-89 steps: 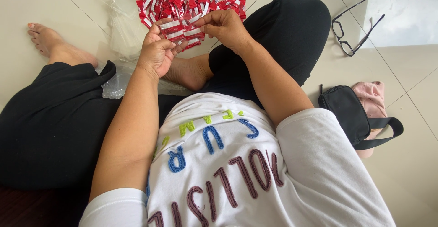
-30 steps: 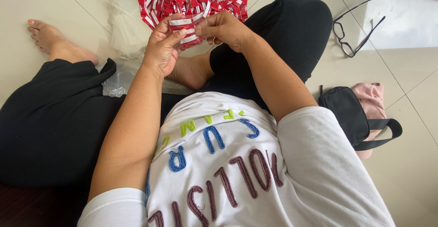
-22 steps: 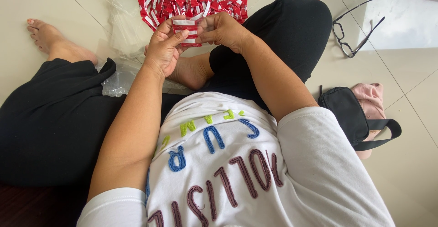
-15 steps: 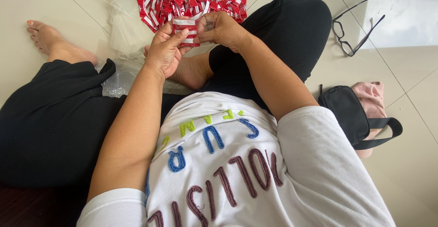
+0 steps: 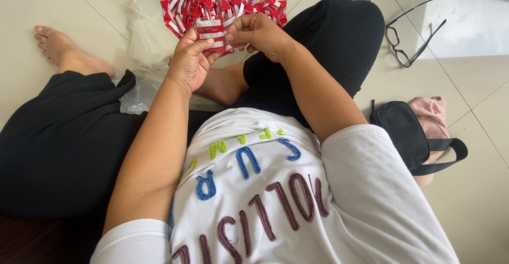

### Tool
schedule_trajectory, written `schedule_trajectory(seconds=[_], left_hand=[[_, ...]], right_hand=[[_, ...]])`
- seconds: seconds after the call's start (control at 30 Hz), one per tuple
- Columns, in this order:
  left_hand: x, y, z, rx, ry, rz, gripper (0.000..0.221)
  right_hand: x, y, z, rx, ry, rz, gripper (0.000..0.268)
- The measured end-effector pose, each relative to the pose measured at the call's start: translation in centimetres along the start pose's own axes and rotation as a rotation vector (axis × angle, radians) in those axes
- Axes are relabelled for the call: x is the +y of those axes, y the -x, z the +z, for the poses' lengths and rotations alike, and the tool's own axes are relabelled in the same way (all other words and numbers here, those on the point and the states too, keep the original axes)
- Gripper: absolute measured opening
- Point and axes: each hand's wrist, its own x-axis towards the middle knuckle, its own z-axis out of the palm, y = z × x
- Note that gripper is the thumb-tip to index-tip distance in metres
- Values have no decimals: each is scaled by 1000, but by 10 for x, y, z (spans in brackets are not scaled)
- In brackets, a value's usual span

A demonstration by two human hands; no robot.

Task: The person picks up red packets and places them into clear plastic bags by hand while sitting on the tiled floor.

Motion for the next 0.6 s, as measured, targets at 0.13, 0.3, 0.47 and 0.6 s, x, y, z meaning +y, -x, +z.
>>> schedule_trajectory(seconds=[0.13,0.3,0.47,0.6], left_hand=[[1,1,3,-14,18,-17,34],[-9,0,-1,52,-126,-42,23],[-21,-13,-14,132,-68,-52,22],[-34,-23,-26,169,-57,-122,21]], right_hand=[[4,-1,1,-1,25,-13,12],[13,-5,3,51,94,-13,12],[-3,7,8,104,-92,91,22],[-22,13,10,164,-119,228,55]])
